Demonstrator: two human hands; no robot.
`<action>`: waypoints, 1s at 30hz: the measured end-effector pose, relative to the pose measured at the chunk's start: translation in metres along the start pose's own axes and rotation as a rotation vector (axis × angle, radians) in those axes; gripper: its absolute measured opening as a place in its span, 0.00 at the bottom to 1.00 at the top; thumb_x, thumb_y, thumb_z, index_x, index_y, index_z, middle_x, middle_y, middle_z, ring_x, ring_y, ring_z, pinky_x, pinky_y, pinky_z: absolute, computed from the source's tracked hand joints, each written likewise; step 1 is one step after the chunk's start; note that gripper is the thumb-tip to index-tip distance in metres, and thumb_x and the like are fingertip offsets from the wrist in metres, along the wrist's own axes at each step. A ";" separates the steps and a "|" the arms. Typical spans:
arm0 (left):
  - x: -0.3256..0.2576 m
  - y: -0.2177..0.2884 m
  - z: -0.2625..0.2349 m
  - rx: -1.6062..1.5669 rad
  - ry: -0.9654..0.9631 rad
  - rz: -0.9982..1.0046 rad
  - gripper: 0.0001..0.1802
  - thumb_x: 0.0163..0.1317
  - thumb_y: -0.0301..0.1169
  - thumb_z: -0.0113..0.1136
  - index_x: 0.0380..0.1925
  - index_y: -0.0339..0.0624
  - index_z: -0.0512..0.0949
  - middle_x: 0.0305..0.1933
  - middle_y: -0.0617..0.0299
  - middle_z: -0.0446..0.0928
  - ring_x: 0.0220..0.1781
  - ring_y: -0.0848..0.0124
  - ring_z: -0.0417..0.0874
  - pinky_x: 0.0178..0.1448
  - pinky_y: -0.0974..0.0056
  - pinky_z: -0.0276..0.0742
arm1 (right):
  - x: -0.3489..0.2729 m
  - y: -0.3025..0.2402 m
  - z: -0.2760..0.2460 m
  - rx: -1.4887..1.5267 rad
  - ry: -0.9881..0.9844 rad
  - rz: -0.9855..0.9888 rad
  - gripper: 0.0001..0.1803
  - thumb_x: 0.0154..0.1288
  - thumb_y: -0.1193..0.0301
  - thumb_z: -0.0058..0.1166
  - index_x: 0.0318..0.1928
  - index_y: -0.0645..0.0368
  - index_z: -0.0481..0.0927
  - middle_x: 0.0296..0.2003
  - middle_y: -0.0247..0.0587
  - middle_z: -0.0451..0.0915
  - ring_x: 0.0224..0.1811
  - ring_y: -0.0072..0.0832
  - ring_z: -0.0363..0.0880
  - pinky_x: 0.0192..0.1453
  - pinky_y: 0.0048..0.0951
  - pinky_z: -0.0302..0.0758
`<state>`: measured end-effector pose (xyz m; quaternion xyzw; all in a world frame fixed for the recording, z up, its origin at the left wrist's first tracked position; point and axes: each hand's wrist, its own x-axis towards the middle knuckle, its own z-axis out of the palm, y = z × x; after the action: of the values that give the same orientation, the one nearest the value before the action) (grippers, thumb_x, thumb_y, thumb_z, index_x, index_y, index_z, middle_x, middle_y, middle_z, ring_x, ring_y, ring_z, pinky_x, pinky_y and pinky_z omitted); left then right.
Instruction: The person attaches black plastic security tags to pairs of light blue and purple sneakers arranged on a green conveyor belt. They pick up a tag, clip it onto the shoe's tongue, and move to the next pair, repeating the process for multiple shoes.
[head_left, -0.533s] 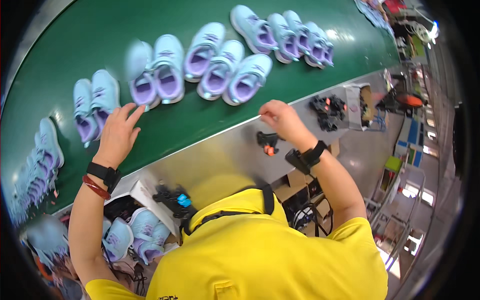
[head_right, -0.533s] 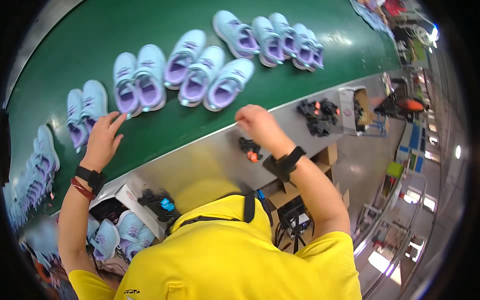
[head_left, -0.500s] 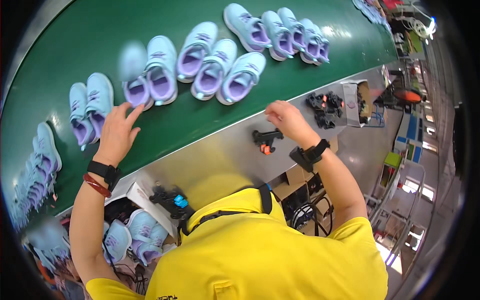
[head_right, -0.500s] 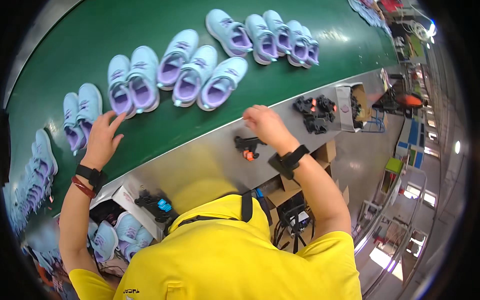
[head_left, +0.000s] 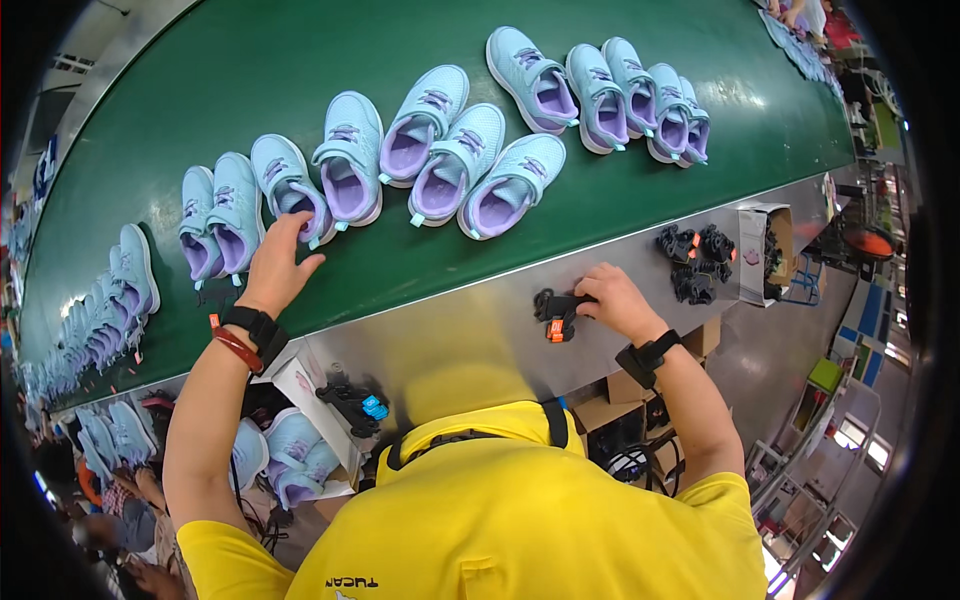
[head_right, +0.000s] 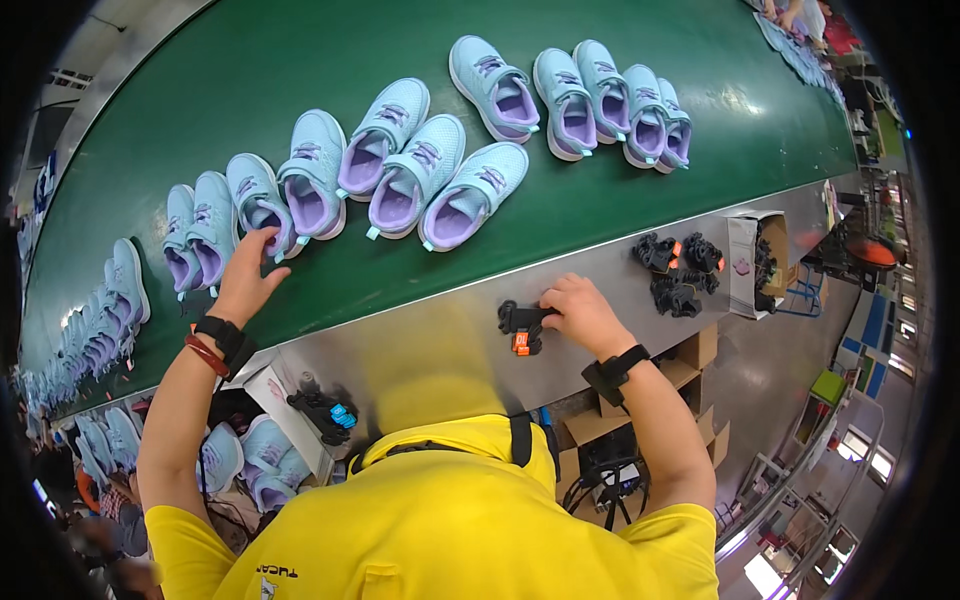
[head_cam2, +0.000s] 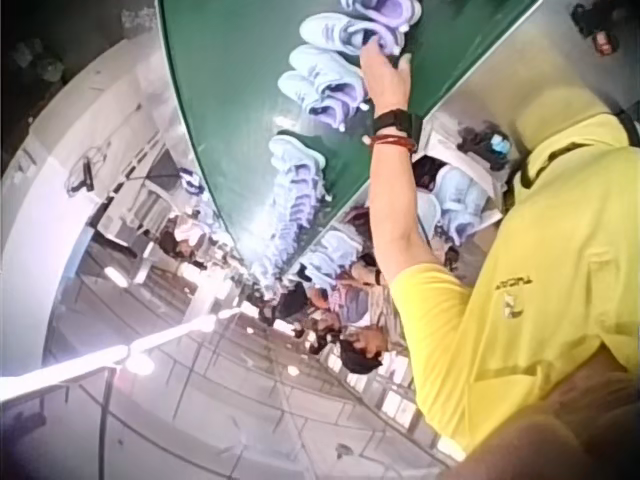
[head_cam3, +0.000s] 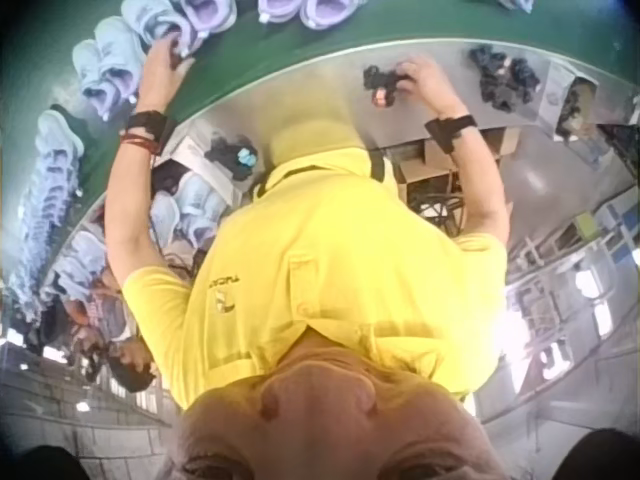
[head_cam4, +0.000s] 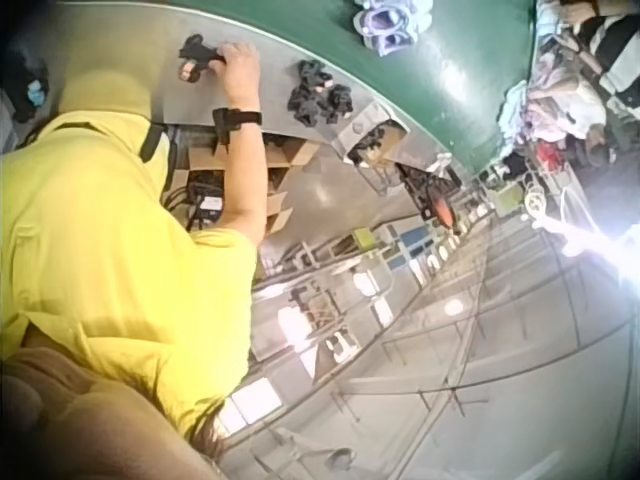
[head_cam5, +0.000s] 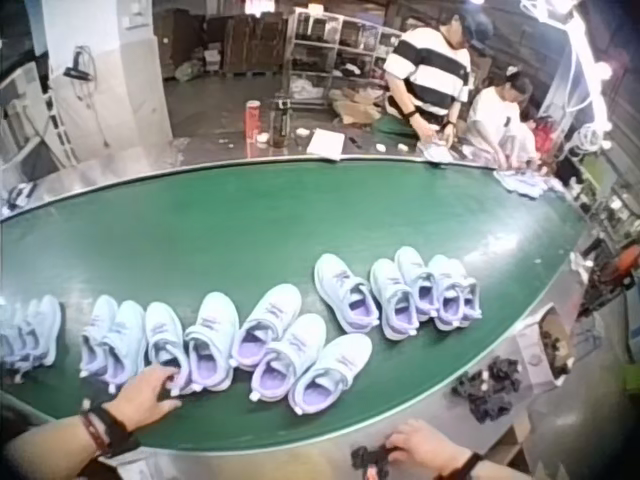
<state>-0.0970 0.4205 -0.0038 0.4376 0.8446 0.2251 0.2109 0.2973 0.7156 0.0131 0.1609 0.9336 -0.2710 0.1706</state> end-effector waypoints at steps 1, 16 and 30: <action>-0.002 -0.004 -0.004 -0.034 -0.022 -0.004 0.22 0.50 0.24 0.67 0.45 0.39 0.71 0.41 0.54 0.76 0.42 0.54 0.78 0.46 0.57 0.75 | 0.000 0.002 0.000 0.046 0.013 0.016 0.15 0.44 0.71 0.67 0.36 0.56 0.79 0.33 0.37 0.78 0.44 0.38 0.72 0.49 0.37 0.69; -0.009 -0.039 -0.008 -0.037 -0.008 0.165 0.09 0.54 0.24 0.61 0.36 0.40 0.75 0.38 0.55 0.75 0.39 0.51 0.79 0.40 0.54 0.75 | 0.162 -0.247 0.049 1.168 -0.016 0.201 0.26 0.69 0.76 0.42 0.67 0.56 0.60 0.25 0.37 0.77 0.19 0.21 0.75 0.24 0.25 0.74; -0.012 -0.040 -0.031 0.106 -0.045 0.185 0.18 0.55 0.24 0.58 0.47 0.46 0.74 0.47 0.55 0.74 0.38 0.52 0.80 0.37 0.54 0.77 | 0.203 -0.258 0.054 1.236 -0.265 0.116 0.20 0.69 0.69 0.46 0.61 0.56 0.69 0.21 0.32 0.74 0.17 0.18 0.68 0.23 0.23 0.69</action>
<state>-0.1339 0.3838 0.0009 0.5293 0.8062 0.1890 0.1848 0.0280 0.5210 0.0043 0.2449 0.5655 -0.7679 0.1748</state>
